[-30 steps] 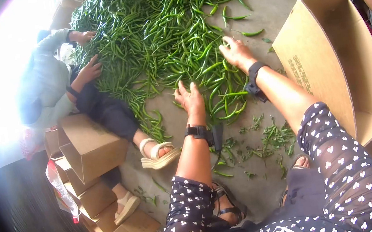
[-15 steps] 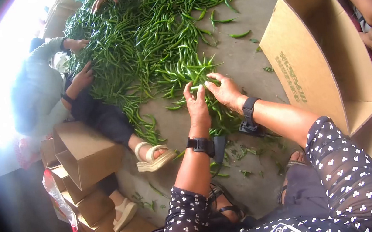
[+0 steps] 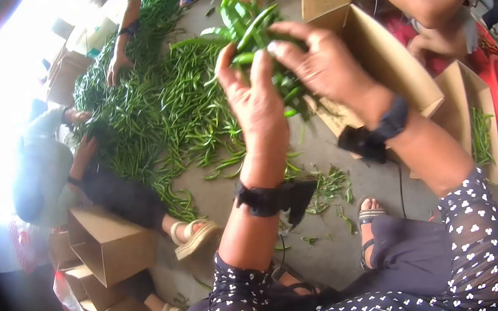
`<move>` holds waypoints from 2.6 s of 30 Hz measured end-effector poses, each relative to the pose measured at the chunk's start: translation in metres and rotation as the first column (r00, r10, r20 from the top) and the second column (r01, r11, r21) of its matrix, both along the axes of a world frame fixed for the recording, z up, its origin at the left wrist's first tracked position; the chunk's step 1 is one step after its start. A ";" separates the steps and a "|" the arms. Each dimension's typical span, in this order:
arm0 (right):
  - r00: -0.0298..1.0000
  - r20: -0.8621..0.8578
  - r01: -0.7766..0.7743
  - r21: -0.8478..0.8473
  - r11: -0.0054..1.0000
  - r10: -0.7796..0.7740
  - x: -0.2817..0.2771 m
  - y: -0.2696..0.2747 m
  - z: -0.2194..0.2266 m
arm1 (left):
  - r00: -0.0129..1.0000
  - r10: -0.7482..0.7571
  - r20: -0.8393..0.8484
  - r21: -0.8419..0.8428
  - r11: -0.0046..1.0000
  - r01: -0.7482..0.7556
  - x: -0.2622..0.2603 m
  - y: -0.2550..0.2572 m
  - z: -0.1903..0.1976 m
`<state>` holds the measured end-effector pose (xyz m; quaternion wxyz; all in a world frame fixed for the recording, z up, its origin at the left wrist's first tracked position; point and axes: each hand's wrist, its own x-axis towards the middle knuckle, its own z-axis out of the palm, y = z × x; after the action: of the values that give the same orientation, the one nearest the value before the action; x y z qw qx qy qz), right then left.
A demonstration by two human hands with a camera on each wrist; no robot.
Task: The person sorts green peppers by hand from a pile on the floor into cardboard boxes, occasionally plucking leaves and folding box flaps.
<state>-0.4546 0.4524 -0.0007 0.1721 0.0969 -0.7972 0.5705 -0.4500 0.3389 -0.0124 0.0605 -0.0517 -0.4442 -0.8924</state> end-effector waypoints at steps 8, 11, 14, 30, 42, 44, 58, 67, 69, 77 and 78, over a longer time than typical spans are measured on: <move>0.965 0.248 0.079 0.038 0.996 -0.086 0.056 0.142 0.046 | 0.765 -0.584 0.273 -0.177 0.751 0.637 0.013 0.103 0.029; 0.885 0.453 -0.039 0.296 0.954 -0.104 0.056 0.167 0.031 | 0.709 -0.648 0.278 -0.325 0.631 0.704 0.004 0.091 0.022; 0.988 0.092 0.071 0.447 0.892 -0.125 0.056 0.161 0.027 | 0.603 -0.736 0.308 -0.063 0.616 0.785 0.004 0.058 0.017; 0.856 0.498 -0.444 0.846 0.296 -0.141 0.092 0.016 -0.201 | 0.850 -0.526 0.011 -0.910 -0.358 -0.210 0.101 -0.069 -0.227; 0.795 0.594 -0.543 0.787 0.293 -0.122 0.063 0.038 -0.221 | 0.957 -0.239 0.166 -0.983 -0.113 0.142 0.082 -0.093 -0.225; 0.759 0.640 -0.475 0.670 0.570 -0.119 0.055 0.028 -0.211 | 0.995 -0.099 0.003 -0.999 -0.046 -0.002 0.063 -0.104 -0.228; 0.808 0.587 -0.493 0.720 0.489 -0.051 0.057 -0.003 -0.245 | 0.936 0.041 0.350 -0.761 -0.570 0.310 0.012 -0.121 -0.210; 0.723 0.690 -0.255 0.319 0.913 -0.039 0.025 -0.017 -0.260 | 0.923 0.041 0.382 -0.847 -0.383 0.368 0.012 -0.126 -0.226; 0.613 0.790 -0.217 0.171 0.961 -0.002 0.017 -0.033 -0.252 | 0.934 0.069 0.350 -0.875 -0.331 0.353 0.012 -0.127 -0.226; 0.542 0.840 -0.128 0.127 0.984 -0.038 0.010 -0.067 -0.282 | 0.872 0.040 0.488 -0.872 0.063 0.485 0.008 -0.113 -0.229; 0.539 0.842 -0.129 0.128 0.983 -0.039 0.011 -0.068 -0.288 | 0.870 0.040 0.491 -0.870 0.064 0.489 0.010 -0.112 -0.230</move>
<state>-0.4439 0.3844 -0.2890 -0.2555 -0.1535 -0.8258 0.4789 -0.4399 0.2274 -0.2420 -0.2226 0.0300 -0.9091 -0.3509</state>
